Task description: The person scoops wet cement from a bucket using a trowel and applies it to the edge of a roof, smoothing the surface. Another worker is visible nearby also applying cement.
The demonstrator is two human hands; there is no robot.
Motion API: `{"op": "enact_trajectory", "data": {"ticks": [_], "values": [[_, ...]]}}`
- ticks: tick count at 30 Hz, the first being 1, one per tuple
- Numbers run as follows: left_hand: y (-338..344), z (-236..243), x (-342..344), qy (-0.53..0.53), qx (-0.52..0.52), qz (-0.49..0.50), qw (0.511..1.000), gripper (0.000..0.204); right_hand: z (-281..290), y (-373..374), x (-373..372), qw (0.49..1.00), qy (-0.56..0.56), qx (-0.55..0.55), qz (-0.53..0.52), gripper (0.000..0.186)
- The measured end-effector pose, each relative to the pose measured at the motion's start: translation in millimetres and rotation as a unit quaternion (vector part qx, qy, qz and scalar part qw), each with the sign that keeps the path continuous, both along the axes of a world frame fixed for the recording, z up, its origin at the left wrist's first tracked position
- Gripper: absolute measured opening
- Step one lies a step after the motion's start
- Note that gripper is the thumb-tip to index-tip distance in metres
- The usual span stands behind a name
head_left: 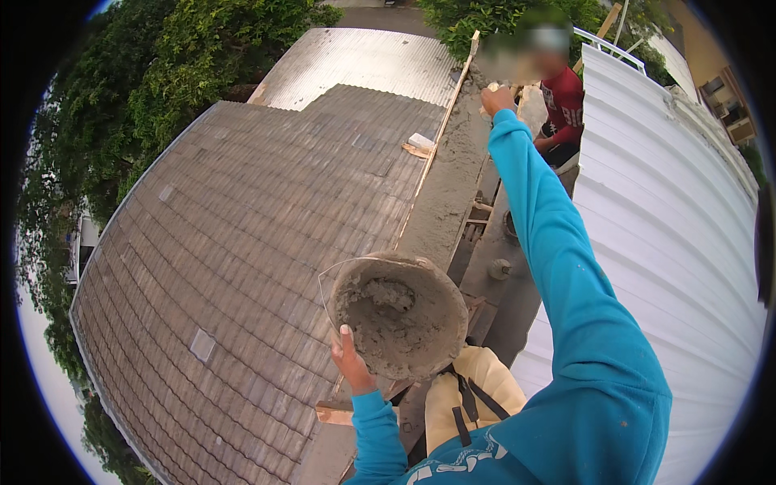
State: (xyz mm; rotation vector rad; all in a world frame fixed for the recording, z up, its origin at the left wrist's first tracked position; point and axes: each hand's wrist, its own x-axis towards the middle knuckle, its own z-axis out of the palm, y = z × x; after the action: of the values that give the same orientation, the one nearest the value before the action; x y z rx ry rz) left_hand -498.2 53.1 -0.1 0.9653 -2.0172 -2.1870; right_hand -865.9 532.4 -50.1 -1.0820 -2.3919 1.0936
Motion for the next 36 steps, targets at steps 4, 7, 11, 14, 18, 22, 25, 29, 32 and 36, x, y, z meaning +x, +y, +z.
{"op": "enact_trajectory", "data": {"ticks": [4, 7, 11, 14, 18, 22, 25, 29, 32, 36], "values": [[-4, -3, 4, -0.004, 0.025, -0.006, 1.000, 0.061, -26, 12, 40, 0.999, 0.013, 0.045, 0.012, 0.069], [6, 5, -3, 0.001, 0.032, -0.005, 0.999, 0.057, -40, 55, 74, 0.998, 0.038, -0.007, 0.040, 0.065], [2, -1, 5, 0.005, 0.038, 0.004, 0.999, 0.055, -28, 25, 98, 0.949, 0.125, -0.288, 0.026, 0.050], [-2, 1, 7, -0.003, 0.030, 0.006, 1.000, 0.055, -9, 8, 91, 0.945, 0.113, -0.299, 0.072, 0.042], [7, 13, 0, -0.015, 0.047, 0.008, 0.999, 0.053, -30, 51, 46, 0.953, -0.021, -0.291, 0.085, 0.038], [13, 19, -2, 0.010, 0.062, -0.011, 0.998, 0.053, 2, 48, 2, 0.950, -0.088, -0.291, 0.067, 0.028], [9, 17, -2, -0.009, 0.032, -0.011, 0.999, 0.053, 11, 79, 2, 0.941, -0.144, -0.268, 0.145, 0.026], [4, 7, 3, 0.010, 0.028, 0.001, 1.000, 0.051, 46, 96, 29, 0.924, -0.254, -0.058, 0.281, 0.035], [7, 8, 0, 0.004, 0.017, -0.009, 1.000, 0.050, 43, 106, 53, 0.906, -0.252, 0.102, 0.325, 0.041], [7, 10, -1, 0.000, 0.018, -0.020, 1.000, 0.050, 15, 79, 84, 0.931, -0.237, 0.148, 0.234, 0.054]]}}
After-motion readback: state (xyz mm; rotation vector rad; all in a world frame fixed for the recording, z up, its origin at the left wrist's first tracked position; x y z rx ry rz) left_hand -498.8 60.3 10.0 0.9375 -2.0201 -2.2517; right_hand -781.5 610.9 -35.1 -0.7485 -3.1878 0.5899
